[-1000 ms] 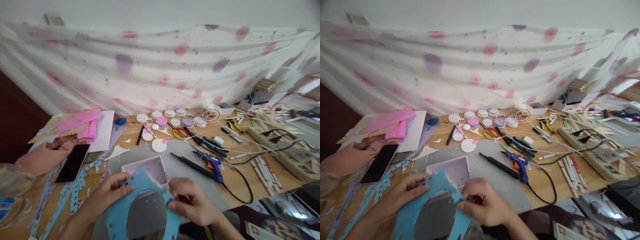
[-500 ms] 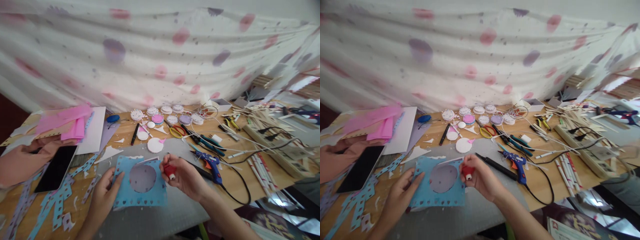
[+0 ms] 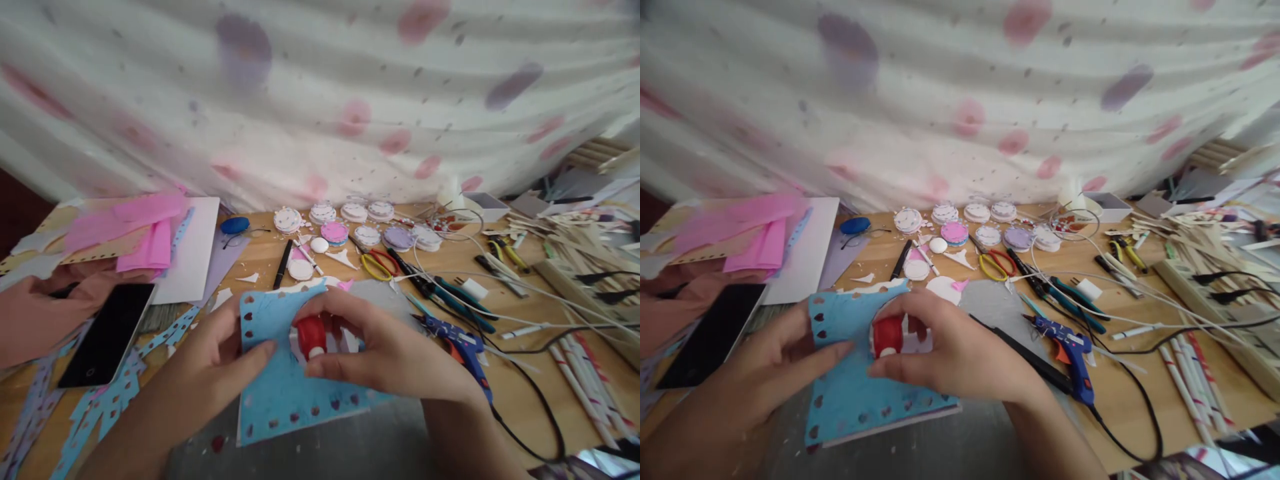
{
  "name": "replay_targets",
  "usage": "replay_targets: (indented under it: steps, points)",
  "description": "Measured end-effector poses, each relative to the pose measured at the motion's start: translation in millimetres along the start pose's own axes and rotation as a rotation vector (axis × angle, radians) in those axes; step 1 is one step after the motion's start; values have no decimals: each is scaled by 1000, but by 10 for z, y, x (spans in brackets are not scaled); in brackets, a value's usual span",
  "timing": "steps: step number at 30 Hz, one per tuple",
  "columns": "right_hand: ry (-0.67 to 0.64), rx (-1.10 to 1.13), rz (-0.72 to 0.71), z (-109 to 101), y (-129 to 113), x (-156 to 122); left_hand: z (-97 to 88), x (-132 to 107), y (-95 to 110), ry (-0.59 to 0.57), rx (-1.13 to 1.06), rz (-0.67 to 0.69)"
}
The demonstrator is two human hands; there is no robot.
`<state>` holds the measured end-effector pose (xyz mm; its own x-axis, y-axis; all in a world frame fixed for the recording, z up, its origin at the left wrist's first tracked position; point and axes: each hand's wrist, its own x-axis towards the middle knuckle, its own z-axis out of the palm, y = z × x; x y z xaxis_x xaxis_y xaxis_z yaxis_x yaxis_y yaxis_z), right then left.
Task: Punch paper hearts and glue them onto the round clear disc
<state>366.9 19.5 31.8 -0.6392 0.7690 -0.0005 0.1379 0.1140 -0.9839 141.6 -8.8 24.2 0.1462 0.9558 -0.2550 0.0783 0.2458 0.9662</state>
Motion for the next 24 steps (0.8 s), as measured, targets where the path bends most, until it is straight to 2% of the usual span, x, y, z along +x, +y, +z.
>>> replay_targets:
  steps: [4,7,11,16,20,24]
  points:
    - [-43,111,127,43,31,-5,-19,-82,-45,0,26,-22]
    - [-18,200,171,102,64,-1,-39,-130,-65,6,29,-47]
    - [-18,321,156,138,78,29,-90,-159,-81,-14,57,-94]
    - [-38,434,162,117,77,39,-120,-161,-42,77,181,-76]
    - [-30,478,141,107,73,33,-62,-142,-7,101,211,-58]
    - [5,463,122,112,57,45,-6,-121,-33,198,210,-64]
